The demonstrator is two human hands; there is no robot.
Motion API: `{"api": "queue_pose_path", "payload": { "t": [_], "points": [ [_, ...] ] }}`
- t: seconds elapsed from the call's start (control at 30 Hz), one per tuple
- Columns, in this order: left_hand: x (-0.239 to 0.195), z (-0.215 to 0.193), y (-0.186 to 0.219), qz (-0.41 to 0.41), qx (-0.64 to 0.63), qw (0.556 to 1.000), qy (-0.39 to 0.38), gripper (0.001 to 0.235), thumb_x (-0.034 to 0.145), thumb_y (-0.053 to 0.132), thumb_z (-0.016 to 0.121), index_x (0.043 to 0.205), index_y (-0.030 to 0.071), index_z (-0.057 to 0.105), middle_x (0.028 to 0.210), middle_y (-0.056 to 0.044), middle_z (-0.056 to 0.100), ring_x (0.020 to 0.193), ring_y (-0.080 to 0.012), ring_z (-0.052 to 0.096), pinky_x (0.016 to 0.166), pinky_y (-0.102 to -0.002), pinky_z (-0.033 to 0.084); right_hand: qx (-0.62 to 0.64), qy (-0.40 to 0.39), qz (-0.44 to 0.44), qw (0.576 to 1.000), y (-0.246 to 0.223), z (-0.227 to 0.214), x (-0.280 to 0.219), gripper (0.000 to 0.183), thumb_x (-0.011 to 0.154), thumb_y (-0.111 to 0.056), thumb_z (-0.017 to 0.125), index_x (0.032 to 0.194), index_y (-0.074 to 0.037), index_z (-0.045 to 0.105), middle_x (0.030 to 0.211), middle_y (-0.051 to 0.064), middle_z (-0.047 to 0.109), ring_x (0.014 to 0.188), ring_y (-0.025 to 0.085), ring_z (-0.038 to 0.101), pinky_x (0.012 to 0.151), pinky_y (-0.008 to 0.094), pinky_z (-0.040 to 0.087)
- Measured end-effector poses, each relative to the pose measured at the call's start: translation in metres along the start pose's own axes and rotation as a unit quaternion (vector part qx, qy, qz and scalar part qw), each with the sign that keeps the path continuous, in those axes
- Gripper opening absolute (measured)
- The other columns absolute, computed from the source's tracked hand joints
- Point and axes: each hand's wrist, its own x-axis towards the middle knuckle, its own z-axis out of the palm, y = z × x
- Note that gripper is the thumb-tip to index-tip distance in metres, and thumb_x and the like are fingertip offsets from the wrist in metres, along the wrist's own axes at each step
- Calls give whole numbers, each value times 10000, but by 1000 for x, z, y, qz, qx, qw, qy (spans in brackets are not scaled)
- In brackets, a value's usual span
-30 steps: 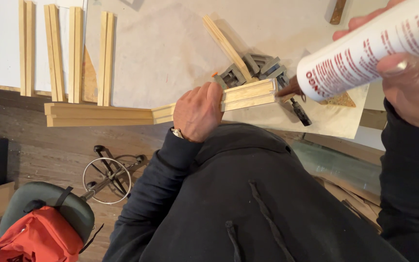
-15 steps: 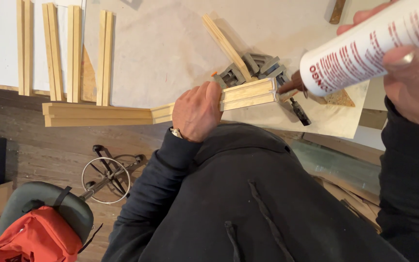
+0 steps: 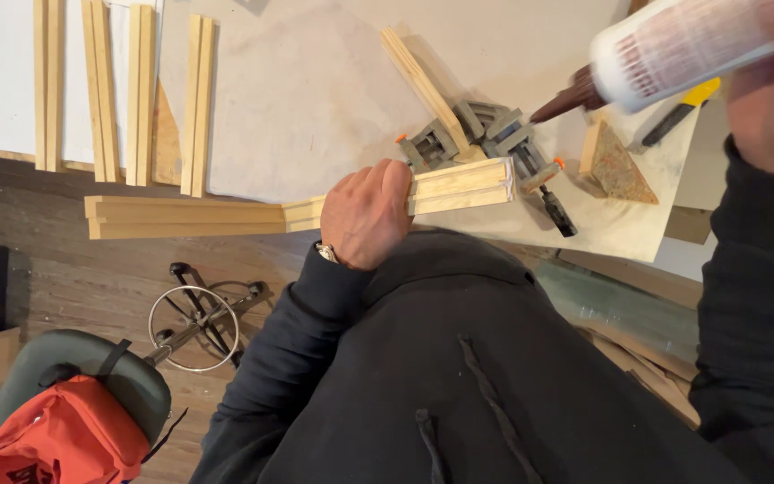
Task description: Assembling a small wooden frame by gluing and hammering wooden strips together using a miter clamp.
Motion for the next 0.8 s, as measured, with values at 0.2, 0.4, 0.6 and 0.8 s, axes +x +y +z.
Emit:
{"api": "queue_pose_path", "payload": {
  "t": [0.2, 0.4, 0.6, 0.8],
  "points": [
    [-15, -13, -26, -39, 5, 999, 15, 128, 837, 60, 648, 884, 77, 530, 803, -89, 574, 750, -300, 613, 682, -431, 499, 237, 135, 81, 959, 221, -164, -32, 163, 1208, -143, 511, 1179, 0, 583, 1129, 81, 608, 1069, 177, 590, 1030, 280, 474],
    [-40, -35, -62, -107, 12, 993, 38, 128, 822, 55, 652, 860, 80, 532, 781, -96, 577, 740, -313, 615, 668, -439, 493, 456, 237, 293, 806, 74, 185, 33, 471, 935, -452, 780, 1229, -98, 683, 1080, 65, 718, 947, 215, 718, 817, 325, 628],
    [-73, -59, -99, -184, 15, 982, 34, 157, 765, 13, 672, 842, 67, 546, 749, -122, 570, 702, -355, 596, 628, -464, 475, 578, -62, 524, 622, 136, 362, 79, 623, 938, -608, 744, 1194, -45, 669, 964, 81, 723, 755, 189, 714, 532, 267, 578],
    [-118, -74, -131, -312, 31, 949, 36, 190, 727, 26, 703, 844, 68, 559, 727, -146, 567, 685, -381, 595, 602, -483, 475, 584, -61, 496, 639, 150, 569, 214, 394, 938, -444, 709, 1167, -132, 640, 1095, 29, 677, 1018, 181, 698, 904, 330, 634]
  ]
}}
